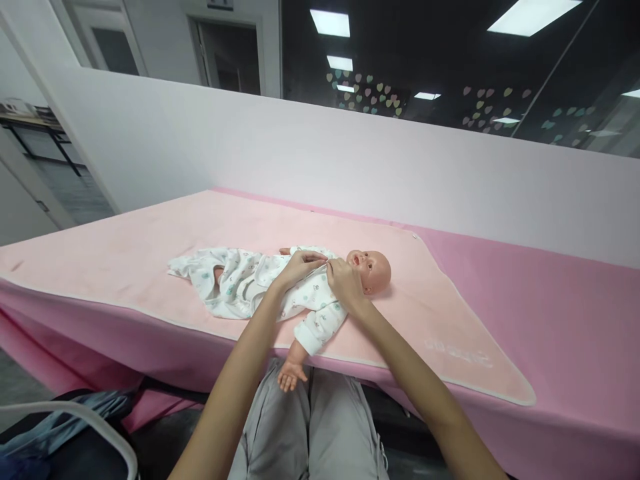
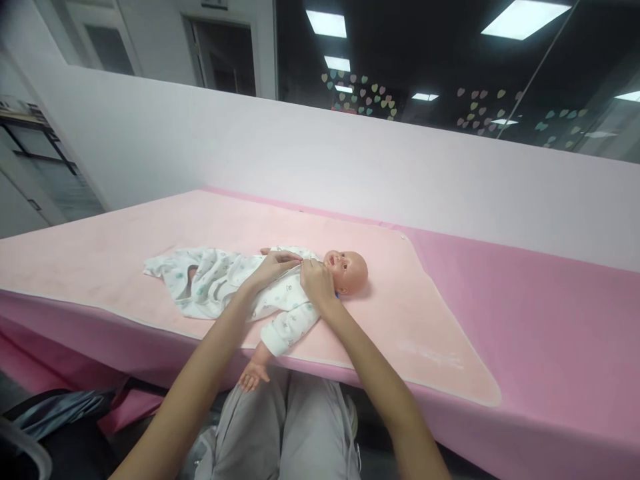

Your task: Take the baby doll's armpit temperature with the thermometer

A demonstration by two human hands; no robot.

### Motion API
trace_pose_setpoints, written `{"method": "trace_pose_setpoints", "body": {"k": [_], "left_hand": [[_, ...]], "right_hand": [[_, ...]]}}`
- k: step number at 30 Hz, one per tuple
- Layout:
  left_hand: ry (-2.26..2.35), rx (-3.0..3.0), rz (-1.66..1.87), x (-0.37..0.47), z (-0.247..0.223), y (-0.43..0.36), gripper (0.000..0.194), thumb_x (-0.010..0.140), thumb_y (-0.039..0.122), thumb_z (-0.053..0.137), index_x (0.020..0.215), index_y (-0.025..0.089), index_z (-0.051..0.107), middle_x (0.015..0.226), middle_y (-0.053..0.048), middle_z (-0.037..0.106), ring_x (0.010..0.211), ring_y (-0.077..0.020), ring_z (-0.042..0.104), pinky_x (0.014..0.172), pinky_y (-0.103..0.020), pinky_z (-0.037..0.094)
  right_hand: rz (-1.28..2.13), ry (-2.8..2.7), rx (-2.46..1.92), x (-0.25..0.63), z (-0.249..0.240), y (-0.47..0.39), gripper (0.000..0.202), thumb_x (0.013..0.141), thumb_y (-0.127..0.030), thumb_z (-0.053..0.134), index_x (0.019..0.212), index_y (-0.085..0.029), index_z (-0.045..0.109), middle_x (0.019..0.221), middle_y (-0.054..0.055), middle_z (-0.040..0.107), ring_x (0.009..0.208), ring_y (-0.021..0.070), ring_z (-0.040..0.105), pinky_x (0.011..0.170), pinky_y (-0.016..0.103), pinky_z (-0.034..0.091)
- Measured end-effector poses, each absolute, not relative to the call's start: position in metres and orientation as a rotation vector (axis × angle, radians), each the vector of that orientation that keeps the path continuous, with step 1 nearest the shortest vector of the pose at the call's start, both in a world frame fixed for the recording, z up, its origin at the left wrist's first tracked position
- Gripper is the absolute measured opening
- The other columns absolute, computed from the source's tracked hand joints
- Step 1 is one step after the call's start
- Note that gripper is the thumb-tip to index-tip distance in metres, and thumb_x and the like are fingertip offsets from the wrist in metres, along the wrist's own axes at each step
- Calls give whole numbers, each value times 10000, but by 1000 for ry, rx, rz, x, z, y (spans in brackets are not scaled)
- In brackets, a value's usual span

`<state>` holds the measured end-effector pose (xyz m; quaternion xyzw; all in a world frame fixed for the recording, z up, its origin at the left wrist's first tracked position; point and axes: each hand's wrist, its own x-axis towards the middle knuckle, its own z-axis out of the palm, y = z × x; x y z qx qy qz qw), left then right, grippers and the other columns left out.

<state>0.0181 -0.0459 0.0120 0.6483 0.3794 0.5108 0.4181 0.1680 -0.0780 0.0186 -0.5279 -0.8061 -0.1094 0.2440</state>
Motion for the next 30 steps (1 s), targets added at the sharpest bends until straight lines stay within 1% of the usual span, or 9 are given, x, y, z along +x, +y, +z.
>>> {"method": "trace_pose_setpoints", "body": {"k": [2,7,11,16,19,23,27,30], "left_hand": [[951,1624,1295,18,11,-44,247,644,353,704,795,160,727,834,-76,707,826,-207,625,783,-310,459],[939,1548,1277,18,12,-45,289,625,362,728,827,156,714,846,-75,700,814,-196,622,777,-312,458],[941,1535,1249,19,13,-45,309,606,372,746,819,151,711,826,-74,700,799,-191,622,775,-307,455],[957,1568,1182,19,11,-43,350,609,390,746,846,136,704,813,-80,702,784,-196,630,753,-303,464],[994,1621,1166,20,11,-44,372,630,416,728,869,132,702,837,-87,707,800,-205,638,749,-305,473],[1007,1687,1138,19,15,-49,406,661,441,700,915,125,707,926,-106,710,903,-242,638,813,-334,481],[941,1739,1070,18,16,-52,490,592,394,761,996,124,697,1005,-120,697,973,-275,629,871,-367,487],[954,1794,1074,17,14,-52,461,615,378,743,999,126,700,1014,-117,694,985,-276,627,881,-369,490]], "right_hand": [[-327,-2199,-1367,167,8,-71,299,916,-171,313,934,-138,610,896,100,655,830,180,598,741,257,423],[-190,-2000,-1094,172,-15,-72,309,886,-138,326,1058,-142,584,983,91,650,945,169,582,845,267,437],[-60,-1867,-1029,172,-20,-74,306,914,-177,317,1064,-161,584,1013,81,652,959,155,586,877,279,444],[21,-1825,-1000,172,-26,-70,261,926,-236,373,1058,-169,588,1018,76,657,927,144,600,864,266,459],[22,-1798,-960,171,-31,-66,234,919,-249,404,1049,-175,584,969,66,662,898,149,602,845,277,473],[-26,-1738,-858,171,-34,-61,201,910,-245,427,1014,-177,584,905,64,657,859,167,604,805,296,492],[-52,-1715,-831,171,-33,-61,189,905,-229,429,1018,-191,575,919,63,641,868,173,601,795,303,499],[-52,-1719,-857,171,-32,-62,191,908,-227,420,1012,-186,575,896,64,635,853,176,602,783,305,501]]}}
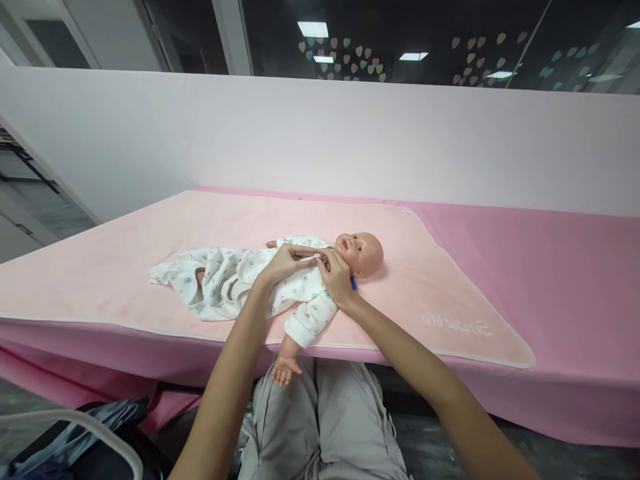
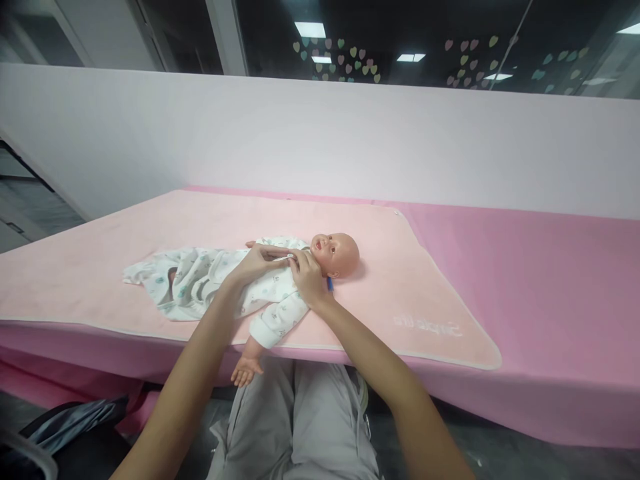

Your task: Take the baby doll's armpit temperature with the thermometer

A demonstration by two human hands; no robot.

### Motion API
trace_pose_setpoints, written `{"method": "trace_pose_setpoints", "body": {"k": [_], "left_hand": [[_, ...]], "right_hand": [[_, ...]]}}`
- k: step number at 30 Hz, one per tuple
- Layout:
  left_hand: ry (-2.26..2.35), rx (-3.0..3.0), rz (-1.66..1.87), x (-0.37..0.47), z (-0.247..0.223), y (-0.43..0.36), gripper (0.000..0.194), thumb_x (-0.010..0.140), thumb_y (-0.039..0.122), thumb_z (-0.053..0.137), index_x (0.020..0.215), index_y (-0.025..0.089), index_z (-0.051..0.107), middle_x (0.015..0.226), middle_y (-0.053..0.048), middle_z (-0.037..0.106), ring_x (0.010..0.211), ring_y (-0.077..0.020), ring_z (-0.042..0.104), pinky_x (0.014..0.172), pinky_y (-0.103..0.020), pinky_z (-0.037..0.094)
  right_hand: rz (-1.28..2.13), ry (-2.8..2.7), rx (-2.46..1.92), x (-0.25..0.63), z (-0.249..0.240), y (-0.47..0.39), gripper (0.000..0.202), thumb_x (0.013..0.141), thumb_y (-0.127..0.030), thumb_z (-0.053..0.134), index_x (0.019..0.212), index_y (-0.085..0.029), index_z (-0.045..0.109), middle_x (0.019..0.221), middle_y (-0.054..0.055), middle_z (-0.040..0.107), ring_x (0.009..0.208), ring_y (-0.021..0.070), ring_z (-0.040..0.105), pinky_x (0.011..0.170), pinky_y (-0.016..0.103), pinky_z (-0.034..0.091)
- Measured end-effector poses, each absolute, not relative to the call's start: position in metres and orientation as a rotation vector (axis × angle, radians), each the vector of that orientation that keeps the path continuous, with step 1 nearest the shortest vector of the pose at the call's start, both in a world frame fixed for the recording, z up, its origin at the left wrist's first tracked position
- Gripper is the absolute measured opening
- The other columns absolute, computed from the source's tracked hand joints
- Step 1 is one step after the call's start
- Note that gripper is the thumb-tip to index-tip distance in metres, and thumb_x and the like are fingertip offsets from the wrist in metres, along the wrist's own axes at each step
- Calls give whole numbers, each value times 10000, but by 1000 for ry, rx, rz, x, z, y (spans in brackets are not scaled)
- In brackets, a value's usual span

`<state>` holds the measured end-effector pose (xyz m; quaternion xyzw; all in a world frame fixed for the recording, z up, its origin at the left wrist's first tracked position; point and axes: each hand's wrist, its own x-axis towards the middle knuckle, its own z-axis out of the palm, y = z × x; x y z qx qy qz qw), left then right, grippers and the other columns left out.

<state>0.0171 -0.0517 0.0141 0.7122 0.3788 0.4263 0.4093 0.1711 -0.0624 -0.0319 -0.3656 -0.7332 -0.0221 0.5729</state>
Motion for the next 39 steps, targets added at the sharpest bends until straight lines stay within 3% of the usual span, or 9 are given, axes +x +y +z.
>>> {"method": "trace_pose_setpoints", "body": {"k": [9,22,39], "left_hand": [[1036,1945,1104,16,9,-47,295,740,298,626,975,141,709,983,-85,707,926,-238,645,842,-335,486],[1070,2006,1110,18,12,-48,285,760,361,593,906,142,701,847,-63,702,741,-176,609,683,-277,457],[903,1818,1148,20,16,-54,212,724,331,636,856,165,639,872,-45,651,882,-185,597,823,-306,444]], "right_hand": [[-95,-1739,-853,169,-30,-62,222,921,-194,376,1004,-178,581,912,71,642,883,179,594,821,321,494],[-116,-1747,-860,169,-34,-60,243,929,-187,347,1039,-198,564,959,68,637,907,183,589,851,343,491],[-77,-1741,-904,169,-34,-59,259,925,-196,342,1050,-171,568,953,86,638,923,184,585,863,331,482]]}}
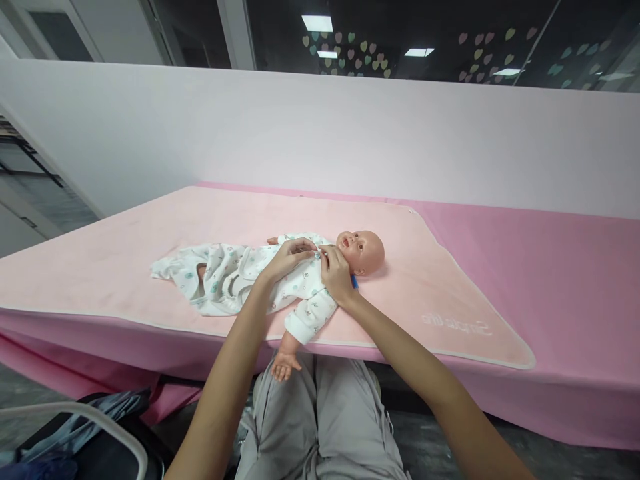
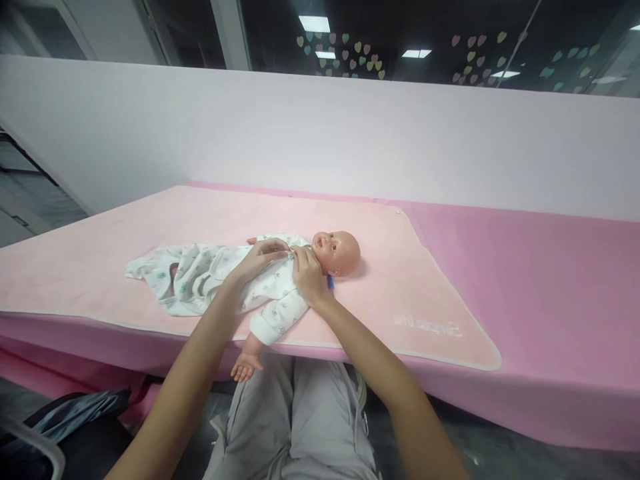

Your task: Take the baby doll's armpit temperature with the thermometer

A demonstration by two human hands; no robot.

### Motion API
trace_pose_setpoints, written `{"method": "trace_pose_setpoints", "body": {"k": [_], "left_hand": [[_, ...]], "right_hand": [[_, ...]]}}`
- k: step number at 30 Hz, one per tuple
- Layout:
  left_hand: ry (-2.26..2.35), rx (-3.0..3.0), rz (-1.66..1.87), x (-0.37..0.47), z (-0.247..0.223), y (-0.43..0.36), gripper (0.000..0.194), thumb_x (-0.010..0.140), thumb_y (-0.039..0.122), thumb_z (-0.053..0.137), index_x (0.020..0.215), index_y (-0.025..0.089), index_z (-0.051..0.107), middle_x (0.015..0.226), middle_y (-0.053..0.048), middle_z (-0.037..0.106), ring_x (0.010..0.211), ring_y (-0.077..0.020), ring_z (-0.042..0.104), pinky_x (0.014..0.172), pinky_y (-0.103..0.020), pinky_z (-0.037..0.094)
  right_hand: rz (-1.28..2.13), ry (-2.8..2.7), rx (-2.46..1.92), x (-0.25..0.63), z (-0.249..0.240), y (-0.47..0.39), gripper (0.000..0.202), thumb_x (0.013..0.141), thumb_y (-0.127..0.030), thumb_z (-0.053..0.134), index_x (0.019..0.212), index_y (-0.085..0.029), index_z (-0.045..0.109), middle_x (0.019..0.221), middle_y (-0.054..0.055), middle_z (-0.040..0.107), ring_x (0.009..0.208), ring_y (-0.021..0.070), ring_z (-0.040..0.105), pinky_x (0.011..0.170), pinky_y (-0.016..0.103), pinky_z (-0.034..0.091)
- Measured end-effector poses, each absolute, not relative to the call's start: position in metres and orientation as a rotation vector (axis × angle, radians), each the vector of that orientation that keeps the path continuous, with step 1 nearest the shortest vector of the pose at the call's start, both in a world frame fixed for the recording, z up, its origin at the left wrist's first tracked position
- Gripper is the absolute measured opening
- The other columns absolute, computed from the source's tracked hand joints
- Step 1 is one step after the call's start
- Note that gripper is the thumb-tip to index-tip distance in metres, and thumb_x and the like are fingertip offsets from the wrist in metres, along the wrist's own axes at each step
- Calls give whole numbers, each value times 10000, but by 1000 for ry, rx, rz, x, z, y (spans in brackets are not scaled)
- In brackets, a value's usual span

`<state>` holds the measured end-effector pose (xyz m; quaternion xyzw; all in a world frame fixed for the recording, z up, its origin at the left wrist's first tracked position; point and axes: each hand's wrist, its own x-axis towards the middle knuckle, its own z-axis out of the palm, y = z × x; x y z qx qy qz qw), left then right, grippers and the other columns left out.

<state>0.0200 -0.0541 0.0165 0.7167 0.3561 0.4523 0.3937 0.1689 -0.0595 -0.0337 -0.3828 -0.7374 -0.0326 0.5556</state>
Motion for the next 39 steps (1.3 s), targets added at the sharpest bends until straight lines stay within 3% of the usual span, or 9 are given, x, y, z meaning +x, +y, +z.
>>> {"method": "trace_pose_setpoints", "body": {"k": [8,23,39], "left_hand": [[1001,1894,1157,21,12,-51,324,674,400,684,868,142,657,864,-67,665,790,-173,595,719,-279,464],[1028,1938,1135,21,15,-54,347,684,419,674,910,157,643,896,-68,664,852,-187,601,747,-282,465],[1035,1934,1158,20,23,-63,254,677,304,667,883,162,707,926,-73,699,870,-212,619,793,-317,482]], "right_hand": [[-64,-1748,-898,169,-34,-59,249,919,-183,346,1037,-180,565,939,79,637,918,185,586,855,340,483],[-66,-1754,-878,169,-33,-61,259,912,-159,334,1049,-196,550,959,77,628,923,195,580,855,362,485],[-67,-1766,-762,169,-27,-67,270,844,-109,392,1040,-205,551,1001,77,589,985,180,556,908,340,477]]}}
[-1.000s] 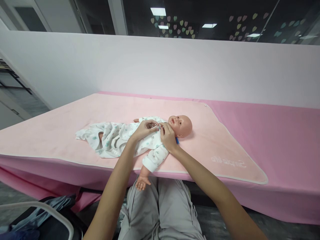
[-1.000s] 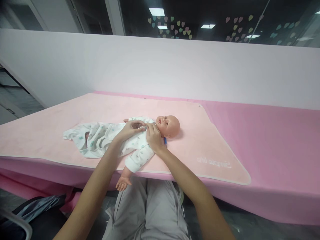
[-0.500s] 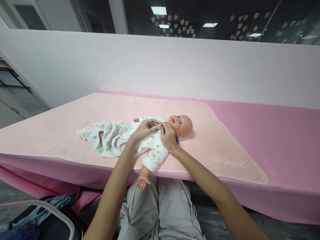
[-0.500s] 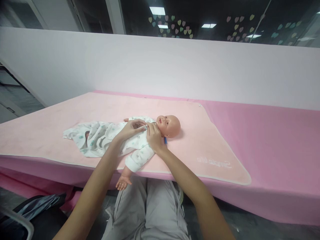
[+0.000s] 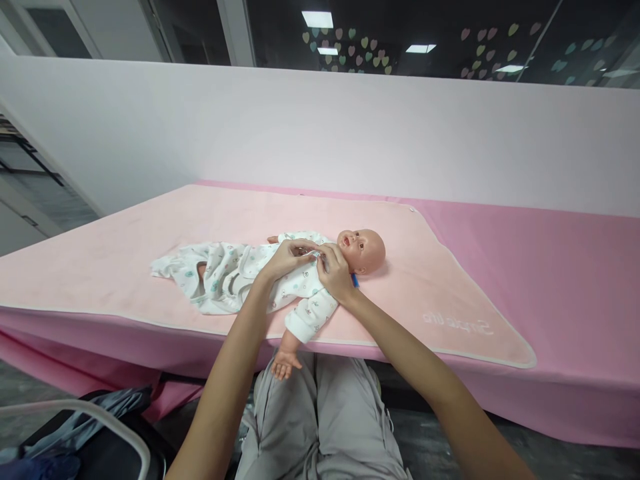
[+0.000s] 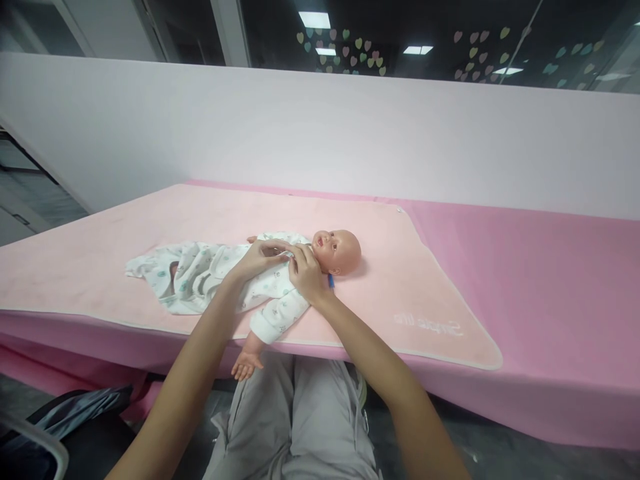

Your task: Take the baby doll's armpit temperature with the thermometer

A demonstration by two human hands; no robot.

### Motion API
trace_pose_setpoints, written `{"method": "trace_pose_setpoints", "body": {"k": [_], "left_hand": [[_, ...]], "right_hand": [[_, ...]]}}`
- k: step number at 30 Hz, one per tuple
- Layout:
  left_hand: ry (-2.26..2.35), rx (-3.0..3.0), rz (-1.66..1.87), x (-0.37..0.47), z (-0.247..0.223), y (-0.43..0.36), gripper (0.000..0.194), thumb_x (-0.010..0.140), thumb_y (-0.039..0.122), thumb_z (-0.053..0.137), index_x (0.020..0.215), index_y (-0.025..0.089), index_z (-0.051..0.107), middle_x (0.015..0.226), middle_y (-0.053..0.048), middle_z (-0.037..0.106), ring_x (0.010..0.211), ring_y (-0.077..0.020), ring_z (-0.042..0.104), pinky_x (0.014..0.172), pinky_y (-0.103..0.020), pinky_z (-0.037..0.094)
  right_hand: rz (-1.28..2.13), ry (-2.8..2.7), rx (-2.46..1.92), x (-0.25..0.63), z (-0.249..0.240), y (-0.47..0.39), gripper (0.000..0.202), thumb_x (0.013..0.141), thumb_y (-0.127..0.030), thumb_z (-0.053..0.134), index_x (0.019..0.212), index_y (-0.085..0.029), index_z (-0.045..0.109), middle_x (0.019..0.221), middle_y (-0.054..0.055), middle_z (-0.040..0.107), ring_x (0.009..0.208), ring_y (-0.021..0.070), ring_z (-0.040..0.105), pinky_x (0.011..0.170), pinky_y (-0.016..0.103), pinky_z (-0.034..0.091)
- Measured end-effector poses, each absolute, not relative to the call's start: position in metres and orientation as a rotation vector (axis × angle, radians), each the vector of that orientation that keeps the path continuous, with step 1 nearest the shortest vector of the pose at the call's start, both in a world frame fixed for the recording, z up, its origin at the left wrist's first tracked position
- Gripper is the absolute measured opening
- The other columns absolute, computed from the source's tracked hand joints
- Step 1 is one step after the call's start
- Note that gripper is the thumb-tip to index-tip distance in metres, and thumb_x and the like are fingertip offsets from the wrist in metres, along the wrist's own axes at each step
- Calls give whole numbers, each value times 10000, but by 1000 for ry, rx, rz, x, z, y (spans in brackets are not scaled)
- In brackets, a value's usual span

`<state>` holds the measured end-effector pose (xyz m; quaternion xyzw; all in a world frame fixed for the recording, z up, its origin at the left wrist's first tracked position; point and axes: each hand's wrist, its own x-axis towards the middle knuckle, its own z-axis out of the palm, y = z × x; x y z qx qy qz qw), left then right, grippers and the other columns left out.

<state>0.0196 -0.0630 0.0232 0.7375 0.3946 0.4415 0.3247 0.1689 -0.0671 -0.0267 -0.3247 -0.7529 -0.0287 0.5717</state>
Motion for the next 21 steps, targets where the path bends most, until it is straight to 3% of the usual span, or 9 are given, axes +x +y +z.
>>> {"method": "trace_pose_setpoints", "body": {"k": [7,12,21], "left_hand": [[1021,1887,1118,19,24,-63,275,667,297,666,898,153,705,960,-83,696,946,-232,612,832,-331,476],[983,1869,1106,17,21,-61,293,682,304,657,928,150,699,982,-83,694,937,-228,619,825,-327,479],[1033,1821,1161,20,25,-64,238,682,300,670,870,162,718,951,-79,704,952,-235,615,856,-336,467]], "right_hand": [[-66,-1760,-836,169,-29,-63,248,877,-140,357,1019,-200,550,980,78,590,984,186,553,908,351,470],[-70,-1773,-820,170,-29,-63,204,865,-179,434,1038,-206,541,1017,82,580,1006,194,550,924,352,465],[-80,-1782,-847,170,-27,-64,249,873,-145,383,1049,-192,553,1027,89,578,1012,190,543,923,353,464]]}}
